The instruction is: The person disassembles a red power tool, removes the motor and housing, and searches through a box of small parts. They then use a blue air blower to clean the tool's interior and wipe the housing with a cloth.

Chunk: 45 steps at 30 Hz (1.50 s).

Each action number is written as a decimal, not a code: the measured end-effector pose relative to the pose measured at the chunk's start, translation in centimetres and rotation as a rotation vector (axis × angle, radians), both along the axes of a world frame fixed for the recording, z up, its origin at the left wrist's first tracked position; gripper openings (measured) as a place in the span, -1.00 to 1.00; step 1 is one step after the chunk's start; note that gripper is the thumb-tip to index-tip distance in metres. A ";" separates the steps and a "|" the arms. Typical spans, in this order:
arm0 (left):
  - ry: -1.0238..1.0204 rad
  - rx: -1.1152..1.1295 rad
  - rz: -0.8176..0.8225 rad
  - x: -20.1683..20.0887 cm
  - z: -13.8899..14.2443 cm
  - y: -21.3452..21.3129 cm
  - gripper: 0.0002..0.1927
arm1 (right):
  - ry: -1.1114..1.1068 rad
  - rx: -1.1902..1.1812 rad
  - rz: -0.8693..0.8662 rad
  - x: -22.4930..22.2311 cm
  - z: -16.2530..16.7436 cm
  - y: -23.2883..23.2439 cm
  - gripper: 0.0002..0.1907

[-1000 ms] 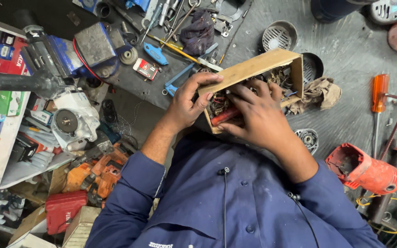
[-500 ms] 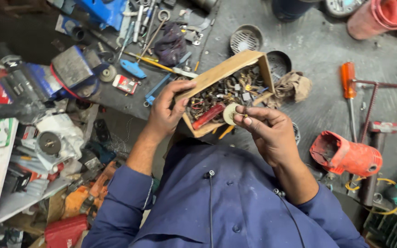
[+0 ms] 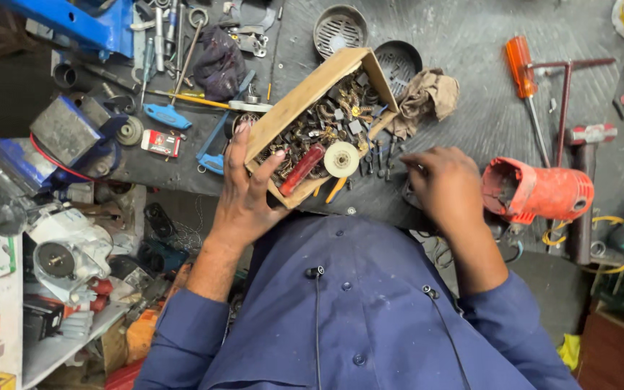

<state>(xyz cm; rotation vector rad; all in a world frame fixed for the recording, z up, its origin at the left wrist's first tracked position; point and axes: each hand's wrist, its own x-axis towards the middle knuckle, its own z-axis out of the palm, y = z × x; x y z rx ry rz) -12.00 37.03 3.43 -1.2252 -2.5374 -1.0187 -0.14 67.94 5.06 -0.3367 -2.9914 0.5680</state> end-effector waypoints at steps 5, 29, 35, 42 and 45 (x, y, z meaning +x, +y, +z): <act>0.048 0.095 -0.011 -0.8 -0.7 -0.2 0.02 | -0.040 0.067 -0.028 0.3 0.7 -2.4 -0.74; 0.008 0.373 0.055 2.7 4.6 6.0 -0.28 | 0.306 -0.072 -0.391 12.3 5.6 4.2 -0.65; 0.139 0.406 0.010 0.3 11.8 20.6 -0.26 | 0.317 -0.125 -0.216 15.5 6.0 14.0 -0.60; 0.214 0.401 -0.057 -4.9 13.6 46.0 -0.33 | 0.439 -0.185 -0.138 18.2 3.3 22.9 -0.58; 0.117 0.366 0.010 -6.2 12.5 56.1 -0.29 | 0.449 -0.249 -0.130 20.5 2.2 24.5 -0.57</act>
